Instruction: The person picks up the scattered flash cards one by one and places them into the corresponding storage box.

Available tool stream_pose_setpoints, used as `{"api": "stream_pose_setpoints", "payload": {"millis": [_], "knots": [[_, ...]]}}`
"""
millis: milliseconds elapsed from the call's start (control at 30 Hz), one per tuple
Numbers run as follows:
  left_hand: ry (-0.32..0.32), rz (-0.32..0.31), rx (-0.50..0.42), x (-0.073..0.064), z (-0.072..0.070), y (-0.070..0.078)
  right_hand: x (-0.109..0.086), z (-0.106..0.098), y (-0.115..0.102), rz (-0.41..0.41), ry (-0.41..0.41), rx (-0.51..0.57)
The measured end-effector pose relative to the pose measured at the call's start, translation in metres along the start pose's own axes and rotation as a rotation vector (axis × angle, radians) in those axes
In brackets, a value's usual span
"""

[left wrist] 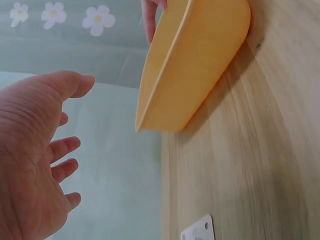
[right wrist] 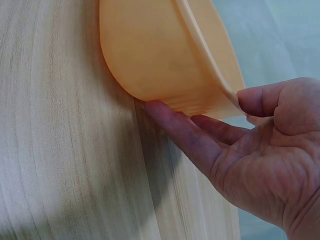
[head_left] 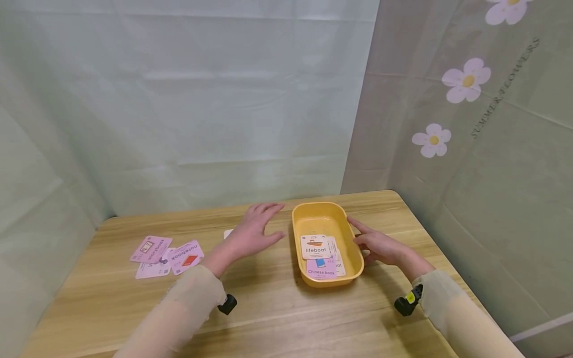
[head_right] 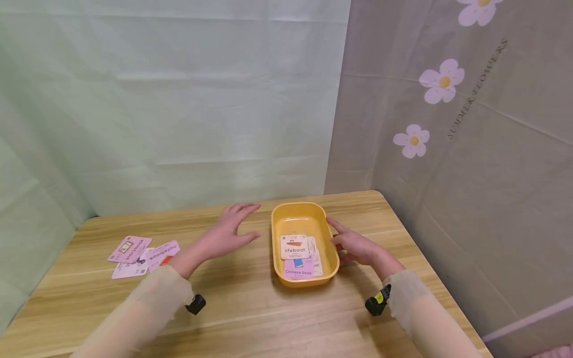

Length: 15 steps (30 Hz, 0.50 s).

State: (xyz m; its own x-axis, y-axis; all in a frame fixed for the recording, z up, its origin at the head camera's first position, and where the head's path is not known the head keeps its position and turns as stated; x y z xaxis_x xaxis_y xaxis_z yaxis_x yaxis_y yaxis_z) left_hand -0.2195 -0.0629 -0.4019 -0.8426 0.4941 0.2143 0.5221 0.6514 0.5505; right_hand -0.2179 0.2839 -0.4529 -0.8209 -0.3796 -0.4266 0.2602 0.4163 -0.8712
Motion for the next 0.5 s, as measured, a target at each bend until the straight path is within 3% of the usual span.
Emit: {"api": "stream_pose_setpoints", "payload": {"millis": [500], "knots": [[0.021,-0.059,-0.030,-0.019,-0.035,-0.024,-0.001,0.001,0.000,-0.005,0.005,-0.004]]}}
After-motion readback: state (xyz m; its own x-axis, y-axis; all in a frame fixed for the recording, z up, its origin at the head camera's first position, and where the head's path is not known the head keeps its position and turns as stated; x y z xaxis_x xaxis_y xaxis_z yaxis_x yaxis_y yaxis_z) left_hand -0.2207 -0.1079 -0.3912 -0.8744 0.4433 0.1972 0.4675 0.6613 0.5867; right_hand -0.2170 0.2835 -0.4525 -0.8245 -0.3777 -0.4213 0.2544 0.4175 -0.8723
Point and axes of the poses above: each hand's wrist, its own x-axis towards the middle knuckle, its own z-axis out of the palm, y = z × x, the point moved 3 cm from there along x, towards the middle knuckle, and after that the axes turned 5 degrees about -x, right-handed, at the moved point
